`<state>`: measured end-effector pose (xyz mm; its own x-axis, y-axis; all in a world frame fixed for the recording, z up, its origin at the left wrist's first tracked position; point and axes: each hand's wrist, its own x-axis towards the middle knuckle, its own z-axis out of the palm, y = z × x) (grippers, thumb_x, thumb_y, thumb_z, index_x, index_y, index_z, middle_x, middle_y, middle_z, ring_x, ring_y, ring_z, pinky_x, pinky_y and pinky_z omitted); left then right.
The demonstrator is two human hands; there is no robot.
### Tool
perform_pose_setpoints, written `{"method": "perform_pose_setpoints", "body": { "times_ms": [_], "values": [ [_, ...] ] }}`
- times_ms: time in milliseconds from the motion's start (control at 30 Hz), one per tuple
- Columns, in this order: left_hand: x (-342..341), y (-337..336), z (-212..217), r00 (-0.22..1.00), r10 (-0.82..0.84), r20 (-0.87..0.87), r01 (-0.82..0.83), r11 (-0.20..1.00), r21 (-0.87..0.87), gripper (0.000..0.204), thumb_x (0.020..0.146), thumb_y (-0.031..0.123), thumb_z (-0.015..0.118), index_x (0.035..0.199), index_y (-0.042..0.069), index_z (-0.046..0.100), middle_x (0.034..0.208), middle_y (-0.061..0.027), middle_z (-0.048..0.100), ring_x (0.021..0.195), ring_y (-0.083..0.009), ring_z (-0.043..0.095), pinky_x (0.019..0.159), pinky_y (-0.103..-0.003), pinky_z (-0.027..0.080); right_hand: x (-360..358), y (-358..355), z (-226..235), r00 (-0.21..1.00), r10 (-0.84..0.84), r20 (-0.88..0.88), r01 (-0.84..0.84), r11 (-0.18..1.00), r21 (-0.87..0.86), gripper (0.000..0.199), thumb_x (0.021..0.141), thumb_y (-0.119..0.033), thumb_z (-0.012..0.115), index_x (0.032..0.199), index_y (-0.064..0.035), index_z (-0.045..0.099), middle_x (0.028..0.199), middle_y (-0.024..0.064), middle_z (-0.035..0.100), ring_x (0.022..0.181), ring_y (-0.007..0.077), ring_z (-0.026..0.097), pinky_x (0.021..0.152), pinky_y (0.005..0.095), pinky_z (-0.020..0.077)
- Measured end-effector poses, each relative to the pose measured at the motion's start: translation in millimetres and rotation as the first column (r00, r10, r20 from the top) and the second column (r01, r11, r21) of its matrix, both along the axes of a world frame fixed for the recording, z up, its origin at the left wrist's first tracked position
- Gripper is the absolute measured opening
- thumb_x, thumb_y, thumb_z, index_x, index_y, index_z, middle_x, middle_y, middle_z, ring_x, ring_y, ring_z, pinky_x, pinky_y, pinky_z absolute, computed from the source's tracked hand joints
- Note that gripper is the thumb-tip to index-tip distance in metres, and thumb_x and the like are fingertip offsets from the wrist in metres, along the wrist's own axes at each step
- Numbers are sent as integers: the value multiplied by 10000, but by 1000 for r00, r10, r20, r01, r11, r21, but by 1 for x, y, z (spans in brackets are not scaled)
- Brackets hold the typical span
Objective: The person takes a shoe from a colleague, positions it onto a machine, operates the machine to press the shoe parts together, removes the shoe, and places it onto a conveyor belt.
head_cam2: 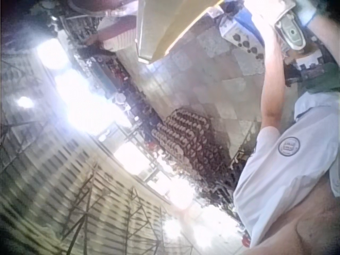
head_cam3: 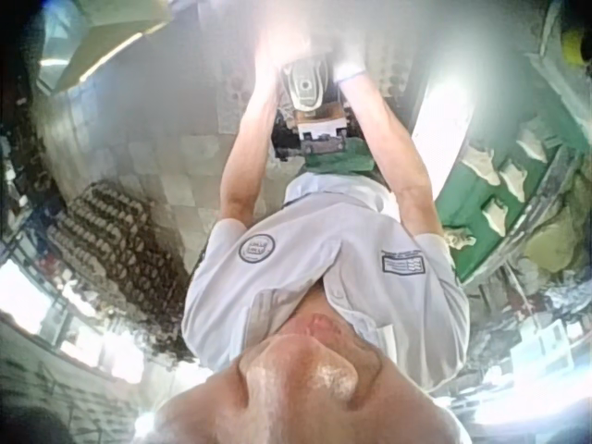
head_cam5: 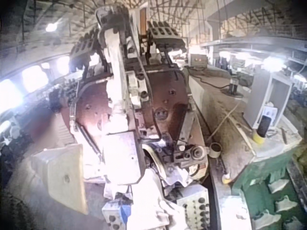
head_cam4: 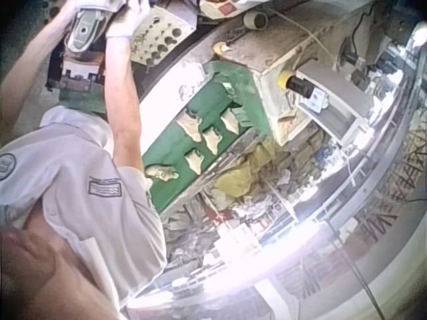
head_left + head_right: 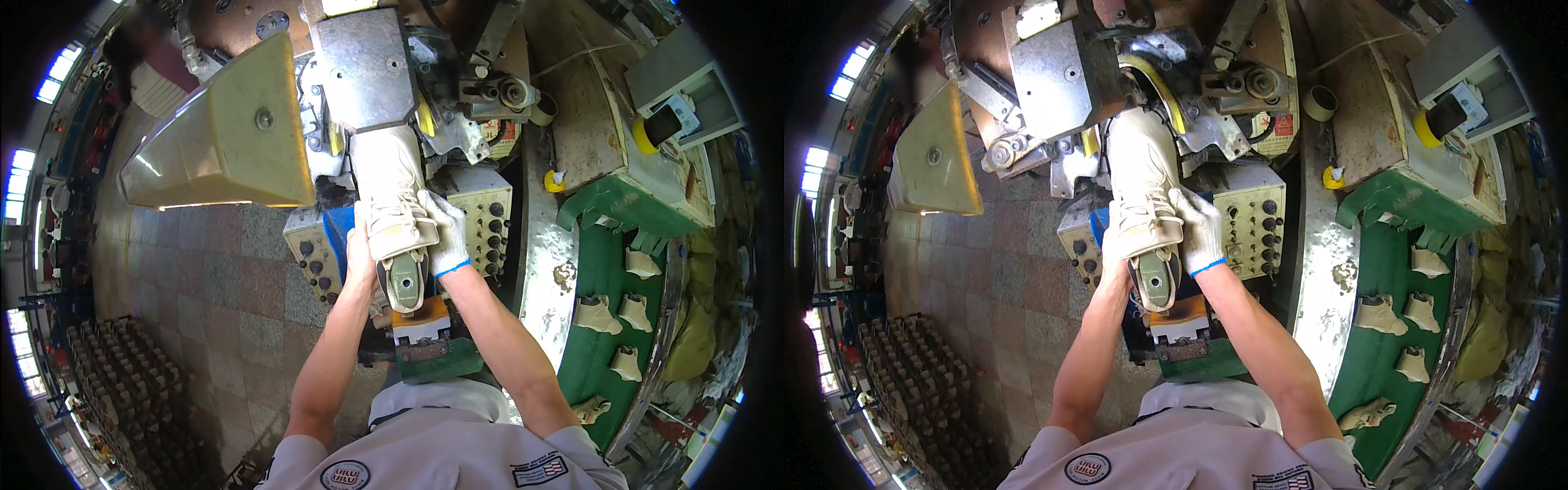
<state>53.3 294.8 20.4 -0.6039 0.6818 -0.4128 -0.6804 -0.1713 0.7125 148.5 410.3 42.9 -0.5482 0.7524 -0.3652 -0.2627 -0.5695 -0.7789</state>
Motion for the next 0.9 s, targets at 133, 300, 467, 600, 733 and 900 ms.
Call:
{"method": "perform_pose_setpoints", "body": {
  "times_ms": [133,300,467,600,733,900],
  "values": [
    [-3,1,-18,999,6,-45,-8,999,-36,341,1078,264,454,1204,6,637,1034,-105,731,868,-196,734,762,-316,621,-3,1,-5,997,-33,-70,28,997,-69,252,980,-208,677,1105,7,716,1006,58,718,863,128,663,763,272,532],
    [-8,1,-34,993,-10,-118,-3,994,-105,425,1084,323,445,1142,-21,688,993,-118,753,805,-213,749,713,-324,632,-1,4,-21,1000,-11,0,11,997,79,320,957,-196,696,1143,64,705,1014,85,724,877,126,649,771,268,530],
    [-18,-3,-59,988,-2,-154,3,1000,4,480,1091,357,418,1133,-42,682,970,-128,752,781,-223,749,686,-331,635,-6,1,-19,1000,-13,-12,14,997,75,309,965,-203,682,1100,73,714,987,90,727,857,130,649,755,276,535],
    [-9,6,-38,977,10,-215,-21,999,-48,501,1091,375,416,1129,-50,680,950,-131,751,779,-231,749,686,-336,633,-6,10,-36,1000,-26,10,24,984,179,323,970,-213,680,1081,89,708,974,100,729,853,131,643,755,278,534],
    [-3,8,-9,981,31,-191,-50,994,-93,570,1084,446,425,1094,-56,695,922,-118,749,767,-195,730,692,-321,605,-3,7,-25,1000,13,-15,-11,993,120,320,976,-246,687,1084,53,722,963,72,720,835,123,634,735,259,521],
    [-2,-14,-15,899,-114,-424,-89,898,-431,611,1073,492,452,1130,-62,703,971,-111,724,816,-146,635,769,-292,520,14,9,-24,998,-61,-11,61,981,185,445,946,-286,730,1216,64,679,1179,93,699,1024,132,640,934,269,486]
  ]
}}
